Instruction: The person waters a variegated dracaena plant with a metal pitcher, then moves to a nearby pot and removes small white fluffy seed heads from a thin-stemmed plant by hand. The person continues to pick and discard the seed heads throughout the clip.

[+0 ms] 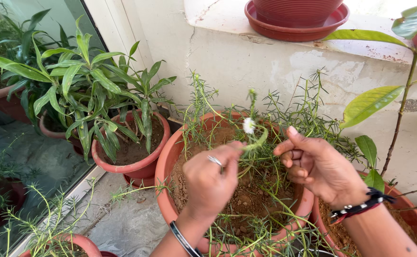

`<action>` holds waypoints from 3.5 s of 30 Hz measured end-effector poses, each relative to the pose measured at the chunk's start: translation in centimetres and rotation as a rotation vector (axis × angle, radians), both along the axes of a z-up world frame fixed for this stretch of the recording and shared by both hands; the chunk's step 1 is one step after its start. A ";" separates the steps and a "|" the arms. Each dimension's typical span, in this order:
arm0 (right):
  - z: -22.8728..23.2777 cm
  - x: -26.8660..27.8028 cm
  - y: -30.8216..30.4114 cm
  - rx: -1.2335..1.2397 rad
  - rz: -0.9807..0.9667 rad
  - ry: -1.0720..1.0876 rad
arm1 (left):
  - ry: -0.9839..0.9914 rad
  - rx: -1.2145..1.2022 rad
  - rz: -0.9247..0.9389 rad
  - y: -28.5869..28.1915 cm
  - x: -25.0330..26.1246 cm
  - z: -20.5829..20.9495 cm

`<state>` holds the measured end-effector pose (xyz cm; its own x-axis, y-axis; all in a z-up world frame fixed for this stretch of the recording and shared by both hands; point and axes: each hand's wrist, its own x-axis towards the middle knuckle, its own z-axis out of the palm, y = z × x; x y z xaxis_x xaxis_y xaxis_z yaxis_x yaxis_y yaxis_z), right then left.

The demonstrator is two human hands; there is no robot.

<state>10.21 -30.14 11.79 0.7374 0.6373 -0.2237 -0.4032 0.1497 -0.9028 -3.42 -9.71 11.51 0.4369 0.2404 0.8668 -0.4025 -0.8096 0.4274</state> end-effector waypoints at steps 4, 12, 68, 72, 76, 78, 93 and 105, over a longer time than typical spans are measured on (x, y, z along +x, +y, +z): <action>1.1 0.0 -0.3 -0.103 -0.079 -0.005 | -0.056 0.336 -0.016 -0.9 -0.3 0.7; 1.3 1.4 -1.1 -0.212 -0.181 -0.194 | 0.033 0.540 -0.007 -2.1 1.1 1.0; 0.1 0.6 -0.1 -0.435 -0.466 -0.615 | 0.369 0.720 0.175 -3.2 4.8 -2.8; 0.5 -0.9 0.7 -0.396 -0.324 -0.668 | 0.319 0.581 0.092 -1.5 2.8 -2.4; 0.9 -3.2 2.1 -0.415 -0.050 -0.678 | 0.337 0.525 0.138 1.1 1.2 -2.0; 0.9 -4.3 2.8 -0.584 0.221 -0.655 | 0.368 0.511 0.164 2.6 0.9 -1.9; -7.8 -5.6 8.2 -0.789 0.679 -1.355 | 1.412 0.084 0.027 8.9 -0.5 -2.5; -6.7 -6.2 12.9 -0.537 0.577 -1.297 | 1.292 0.137 0.140 10.0 -1.7 -5.4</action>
<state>4.04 -17.26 5.14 0.2863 0.9554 0.0719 0.8022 -0.1980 -0.5632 -5.15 0.30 6.10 0.9456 0.2953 -0.1362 0.3248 -0.8786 0.3502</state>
